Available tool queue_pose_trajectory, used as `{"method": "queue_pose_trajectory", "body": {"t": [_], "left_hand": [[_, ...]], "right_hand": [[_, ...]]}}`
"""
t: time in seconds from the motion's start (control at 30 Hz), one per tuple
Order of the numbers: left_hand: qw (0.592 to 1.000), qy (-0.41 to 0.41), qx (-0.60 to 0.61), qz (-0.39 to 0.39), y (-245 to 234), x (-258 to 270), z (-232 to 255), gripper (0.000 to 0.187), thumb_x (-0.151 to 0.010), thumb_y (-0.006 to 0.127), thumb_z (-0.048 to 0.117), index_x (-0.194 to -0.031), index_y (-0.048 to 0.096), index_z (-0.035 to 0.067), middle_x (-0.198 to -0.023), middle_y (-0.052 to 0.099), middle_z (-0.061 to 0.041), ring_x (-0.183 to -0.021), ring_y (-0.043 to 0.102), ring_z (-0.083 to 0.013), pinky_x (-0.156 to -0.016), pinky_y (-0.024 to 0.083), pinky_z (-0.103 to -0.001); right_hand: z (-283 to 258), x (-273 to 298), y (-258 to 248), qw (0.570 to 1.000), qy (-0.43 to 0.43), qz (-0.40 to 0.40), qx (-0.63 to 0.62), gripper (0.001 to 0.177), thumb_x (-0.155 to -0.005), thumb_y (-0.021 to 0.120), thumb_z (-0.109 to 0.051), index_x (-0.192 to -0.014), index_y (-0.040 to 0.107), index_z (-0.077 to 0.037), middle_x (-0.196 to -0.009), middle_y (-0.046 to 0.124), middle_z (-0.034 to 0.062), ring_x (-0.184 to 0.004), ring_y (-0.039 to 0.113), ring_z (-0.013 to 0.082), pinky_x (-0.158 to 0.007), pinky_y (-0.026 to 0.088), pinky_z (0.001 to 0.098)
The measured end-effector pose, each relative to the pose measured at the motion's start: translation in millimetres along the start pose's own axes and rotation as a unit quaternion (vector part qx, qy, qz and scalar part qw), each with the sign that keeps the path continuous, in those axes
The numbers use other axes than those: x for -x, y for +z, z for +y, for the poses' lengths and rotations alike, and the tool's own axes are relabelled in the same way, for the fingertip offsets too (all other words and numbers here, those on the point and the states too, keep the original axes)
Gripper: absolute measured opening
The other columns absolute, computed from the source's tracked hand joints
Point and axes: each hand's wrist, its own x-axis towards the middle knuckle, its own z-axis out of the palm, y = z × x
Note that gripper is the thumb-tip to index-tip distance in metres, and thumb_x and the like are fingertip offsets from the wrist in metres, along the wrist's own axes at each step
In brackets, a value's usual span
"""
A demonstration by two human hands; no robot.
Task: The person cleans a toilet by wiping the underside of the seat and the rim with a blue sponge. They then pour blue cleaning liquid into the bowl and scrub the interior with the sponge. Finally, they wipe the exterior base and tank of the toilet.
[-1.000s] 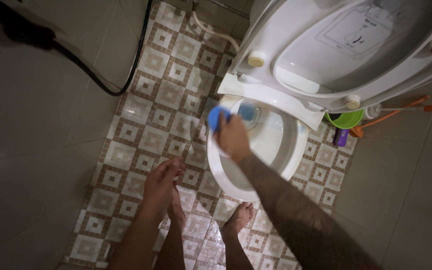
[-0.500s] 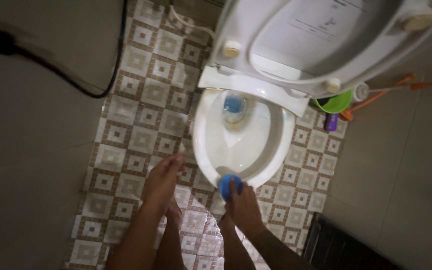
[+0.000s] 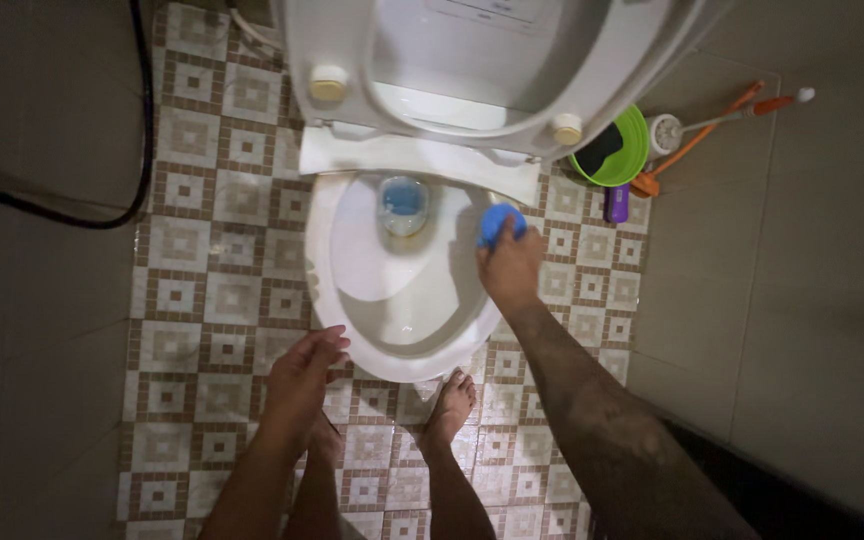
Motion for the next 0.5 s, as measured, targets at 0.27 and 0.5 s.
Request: {"method": "queue_pose_trajectory", "body": {"t": [0.27,0.5], "left_hand": [[0.999,0.006,-0.038,-0.034,27.0,-12.2,-15.9,0.038,-0.100,0.056,0.034,-0.128,0.071,0.012,-0.121,0.077,-0.007,-0.112,0.070,-0.0203,-0.095,0.053,-0.039],[0.997,0.029,-0.059,-0.049,40.9,-21.0,-16.0,0.038,-0.100,0.058,0.034,-0.129,0.071,0.014,-0.120,0.077,-0.007,-0.110,0.071,-0.0193,-0.091,0.054,-0.037]], "right_hand": [[11.6,1.2,-14.5,1.000,-0.002,0.006,-0.006,0.075,-0.087,0.071,-0.029,-0.146,0.046,0.009,-0.121,0.051,0.0319,-0.111,0.048,0.0461,-0.100,0.043,0.0530],[-10.8,-22.0,-9.4,0.997,-0.056,0.053,0.008,0.078,-0.081,0.074,-0.031,-0.140,0.047,0.012,-0.128,0.050,0.0351,-0.109,0.049,0.0458,-0.095,0.045,0.0510]]}}
